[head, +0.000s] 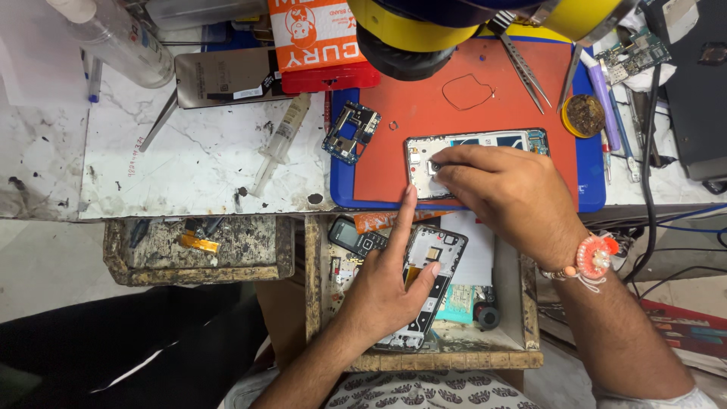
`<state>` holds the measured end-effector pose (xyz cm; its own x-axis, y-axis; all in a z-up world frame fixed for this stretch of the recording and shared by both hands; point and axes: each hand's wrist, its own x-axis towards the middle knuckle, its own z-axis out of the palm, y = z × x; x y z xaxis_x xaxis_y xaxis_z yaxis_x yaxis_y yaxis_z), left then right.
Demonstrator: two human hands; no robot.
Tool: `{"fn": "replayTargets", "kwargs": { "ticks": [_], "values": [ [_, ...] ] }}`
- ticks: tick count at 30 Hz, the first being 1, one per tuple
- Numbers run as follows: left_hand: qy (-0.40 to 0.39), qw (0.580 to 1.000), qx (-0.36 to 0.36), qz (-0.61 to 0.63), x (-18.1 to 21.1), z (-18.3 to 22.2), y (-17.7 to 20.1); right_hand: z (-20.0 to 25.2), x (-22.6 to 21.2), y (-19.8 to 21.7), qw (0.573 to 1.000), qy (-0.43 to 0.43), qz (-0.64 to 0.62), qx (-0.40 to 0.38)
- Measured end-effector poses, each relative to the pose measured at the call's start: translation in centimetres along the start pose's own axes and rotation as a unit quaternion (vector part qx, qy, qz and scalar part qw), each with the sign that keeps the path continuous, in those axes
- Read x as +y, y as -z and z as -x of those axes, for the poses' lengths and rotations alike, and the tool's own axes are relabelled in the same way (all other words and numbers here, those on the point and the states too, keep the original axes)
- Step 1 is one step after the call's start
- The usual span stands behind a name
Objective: The person disassembles a mobile phone by removing the internal components and separating the screen chassis using tweezers and a small tool.
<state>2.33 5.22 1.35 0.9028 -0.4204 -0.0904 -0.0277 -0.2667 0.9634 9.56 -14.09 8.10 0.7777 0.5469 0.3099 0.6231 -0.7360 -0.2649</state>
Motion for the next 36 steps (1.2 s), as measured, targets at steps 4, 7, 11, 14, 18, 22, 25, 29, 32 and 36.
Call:
{"fn": "replayTargets", "kwargs": {
  "ticks": [4,7,11,14,18,22,25,29,32,36],
  "values": [
    [0.081,0.996,-0.035,0.032,0.5,-0.1,0.2,0.2,0.3,-0.2,1.000,0.007,-0.013,0.005],
    [0.067,0.997,-0.028,0.028,0.4,-0.1,0.1,0.3,0.5,-0.5,0.999,0.012,-0.032,0.014],
    [0.013,1.000,0.001,0.018,-0.1,0.0,-0.2,0.2,0.8,-0.8,0.997,0.021,-0.068,0.027],
    [0.030,0.999,-0.003,0.018,-0.3,0.0,-0.3,0.2,1.0,-0.8,0.995,0.015,-0.092,0.033],
    [0.027,1.000,0.008,0.012,0.0,0.0,-0.3,0.5,1.0,-0.8,0.991,-0.027,-0.123,0.035],
    [0.009,1.000,0.007,0.012,1.0,-0.5,0.3,0.5,1.5,-0.2,0.985,-0.056,-0.158,0.037],
    [0.047,0.998,-0.039,-0.024,1.8,-1.2,1.2,0.4,1.8,0.0,0.986,-0.051,-0.154,0.027],
    [-0.025,0.990,-0.040,-0.132,2.0,-2.3,1.8,-0.4,2.9,0.1,0.974,-0.086,-0.209,0.003],
    [-0.103,0.982,-0.017,-0.155,2.0,-2.7,1.6,-1.1,3.5,-0.4,0.945,-0.162,-0.283,-0.003],
    [0.132,0.976,-0.098,-0.140,3.2,-2.9,1.3,-1.7,4.3,-0.7,0.956,-0.169,-0.239,-0.024]
  ]
}}
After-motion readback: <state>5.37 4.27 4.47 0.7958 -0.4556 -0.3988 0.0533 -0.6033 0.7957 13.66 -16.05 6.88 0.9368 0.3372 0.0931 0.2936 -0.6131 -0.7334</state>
